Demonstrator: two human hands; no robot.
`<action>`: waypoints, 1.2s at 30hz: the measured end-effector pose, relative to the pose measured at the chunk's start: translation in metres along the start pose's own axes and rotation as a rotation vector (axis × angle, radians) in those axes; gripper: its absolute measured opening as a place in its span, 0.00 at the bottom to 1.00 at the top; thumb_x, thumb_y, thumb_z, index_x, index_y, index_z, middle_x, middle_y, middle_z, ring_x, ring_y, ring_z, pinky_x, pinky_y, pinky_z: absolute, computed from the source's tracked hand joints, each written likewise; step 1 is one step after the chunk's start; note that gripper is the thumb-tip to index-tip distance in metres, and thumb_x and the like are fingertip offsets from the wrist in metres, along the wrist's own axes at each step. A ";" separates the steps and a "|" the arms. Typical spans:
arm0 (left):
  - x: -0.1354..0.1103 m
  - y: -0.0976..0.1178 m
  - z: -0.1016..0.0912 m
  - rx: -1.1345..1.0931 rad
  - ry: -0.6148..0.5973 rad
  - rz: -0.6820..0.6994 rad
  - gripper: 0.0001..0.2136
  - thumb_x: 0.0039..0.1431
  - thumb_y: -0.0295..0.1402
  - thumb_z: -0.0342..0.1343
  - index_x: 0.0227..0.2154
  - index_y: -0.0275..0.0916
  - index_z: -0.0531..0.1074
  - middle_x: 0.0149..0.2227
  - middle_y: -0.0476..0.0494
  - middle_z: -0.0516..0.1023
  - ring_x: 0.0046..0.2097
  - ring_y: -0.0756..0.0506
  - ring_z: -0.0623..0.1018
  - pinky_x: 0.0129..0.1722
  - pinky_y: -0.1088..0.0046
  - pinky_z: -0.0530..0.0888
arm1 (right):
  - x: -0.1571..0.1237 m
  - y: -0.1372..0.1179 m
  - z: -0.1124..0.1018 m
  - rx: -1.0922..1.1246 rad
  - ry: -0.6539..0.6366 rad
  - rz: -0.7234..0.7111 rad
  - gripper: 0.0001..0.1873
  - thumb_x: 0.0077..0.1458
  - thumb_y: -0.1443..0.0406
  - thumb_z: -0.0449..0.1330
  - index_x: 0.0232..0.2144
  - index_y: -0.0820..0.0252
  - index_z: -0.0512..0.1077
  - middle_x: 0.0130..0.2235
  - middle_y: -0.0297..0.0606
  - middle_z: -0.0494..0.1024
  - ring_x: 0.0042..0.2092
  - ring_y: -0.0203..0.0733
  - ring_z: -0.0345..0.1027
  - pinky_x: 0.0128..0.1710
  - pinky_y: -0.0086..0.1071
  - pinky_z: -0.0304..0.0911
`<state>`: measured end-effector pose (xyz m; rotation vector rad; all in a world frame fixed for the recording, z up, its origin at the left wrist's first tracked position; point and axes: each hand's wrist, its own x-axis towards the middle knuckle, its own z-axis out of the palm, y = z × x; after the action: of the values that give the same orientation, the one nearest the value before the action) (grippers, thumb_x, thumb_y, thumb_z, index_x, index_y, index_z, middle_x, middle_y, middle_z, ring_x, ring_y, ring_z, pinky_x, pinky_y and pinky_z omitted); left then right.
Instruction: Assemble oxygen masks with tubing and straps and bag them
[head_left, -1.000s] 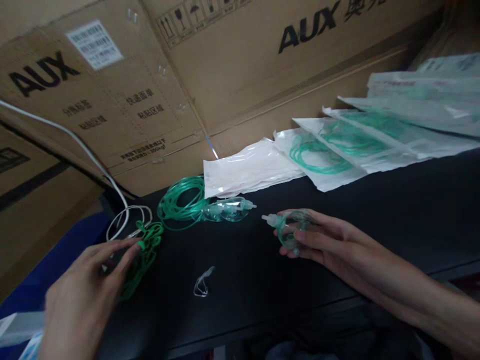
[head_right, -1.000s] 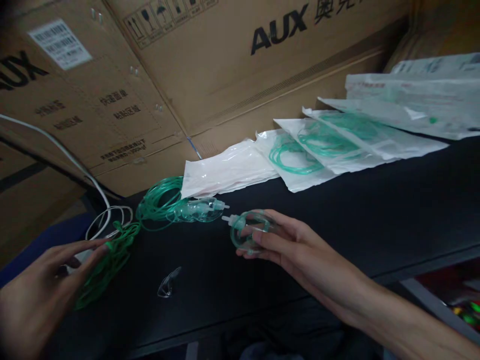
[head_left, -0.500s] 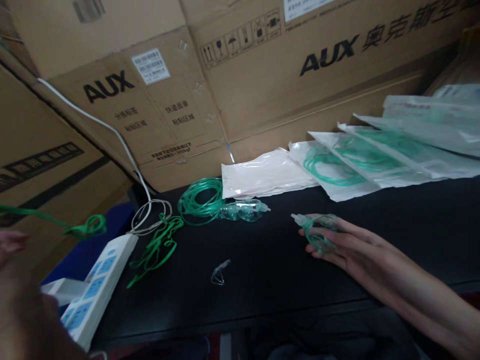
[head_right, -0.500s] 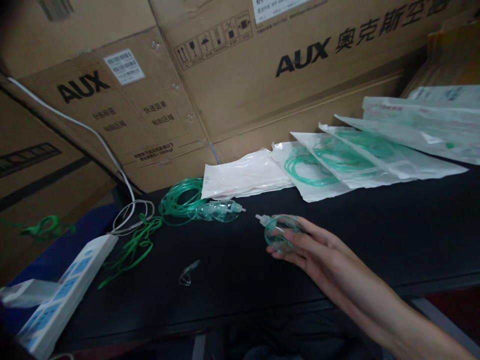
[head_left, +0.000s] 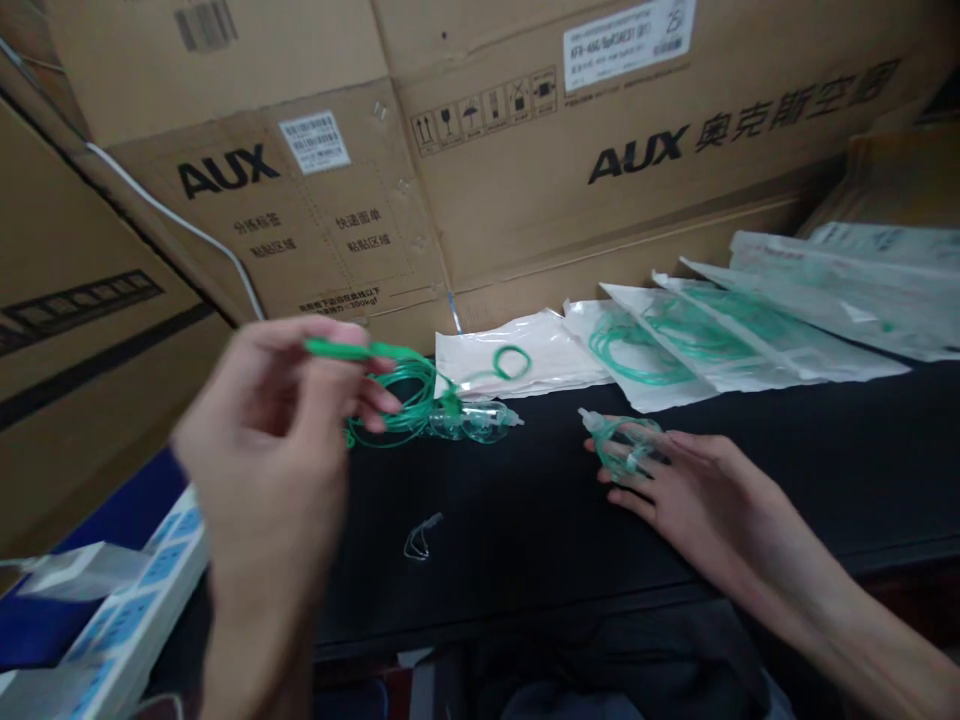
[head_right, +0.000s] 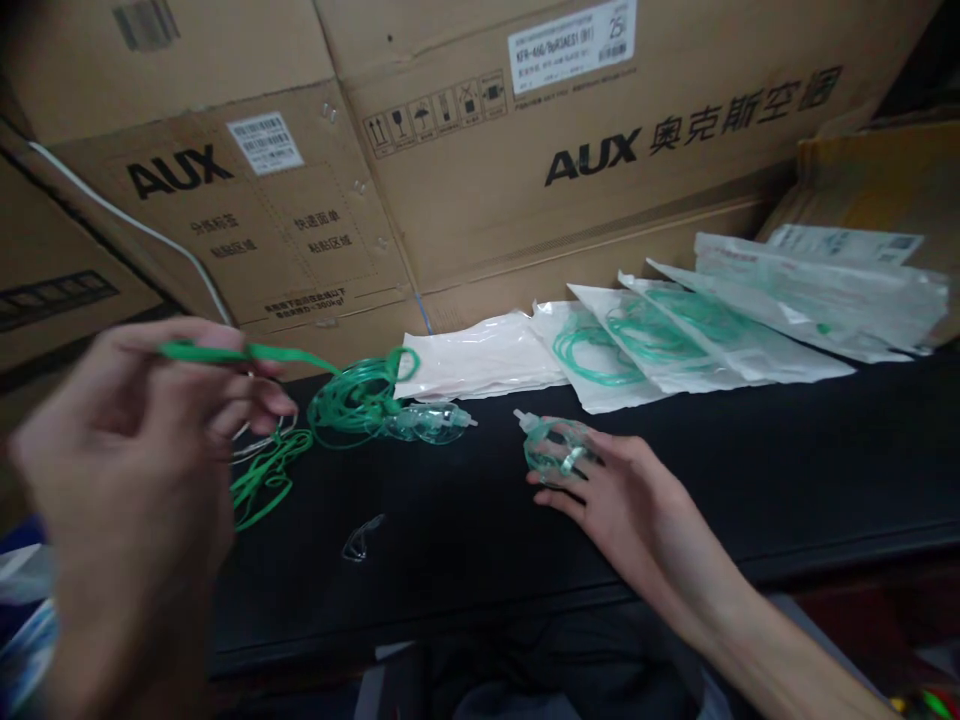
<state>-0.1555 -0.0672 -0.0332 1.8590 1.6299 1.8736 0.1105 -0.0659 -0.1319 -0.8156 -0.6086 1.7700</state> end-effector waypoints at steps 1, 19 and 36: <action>-0.016 0.005 0.013 -0.025 -0.084 -0.041 0.05 0.63 0.34 0.58 0.39 0.39 0.73 0.30 0.53 0.76 0.28 0.53 0.76 0.27 0.81 0.72 | -0.001 -0.001 0.000 0.032 0.022 -0.021 0.15 0.60 0.57 0.56 0.38 0.56 0.81 0.45 0.42 0.84 0.43 0.48 0.78 0.44 0.37 0.74; -0.096 -0.023 0.049 0.136 -0.741 -0.433 0.10 0.61 0.34 0.54 0.43 0.47 0.77 0.26 0.55 0.82 0.28 0.48 0.83 0.28 0.78 0.73 | -0.014 0.007 -0.001 -0.312 -0.443 0.109 0.16 0.65 0.58 0.61 0.52 0.55 0.77 0.46 0.40 0.82 0.43 0.44 0.78 0.49 0.39 0.71; -0.106 -0.037 0.025 0.109 -0.641 -0.119 0.08 0.63 0.29 0.55 0.38 0.44 0.79 0.42 0.46 0.79 0.33 0.50 0.78 0.31 0.78 0.75 | -0.009 -0.001 0.001 -0.668 -0.251 0.032 0.20 0.61 0.52 0.64 0.52 0.54 0.76 0.48 0.41 0.83 0.48 0.50 0.79 0.53 0.44 0.71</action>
<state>-0.1299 -0.1043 -0.1388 2.0471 1.5706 0.9940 0.1117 -0.0739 -0.1285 -1.0515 -1.4046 1.7206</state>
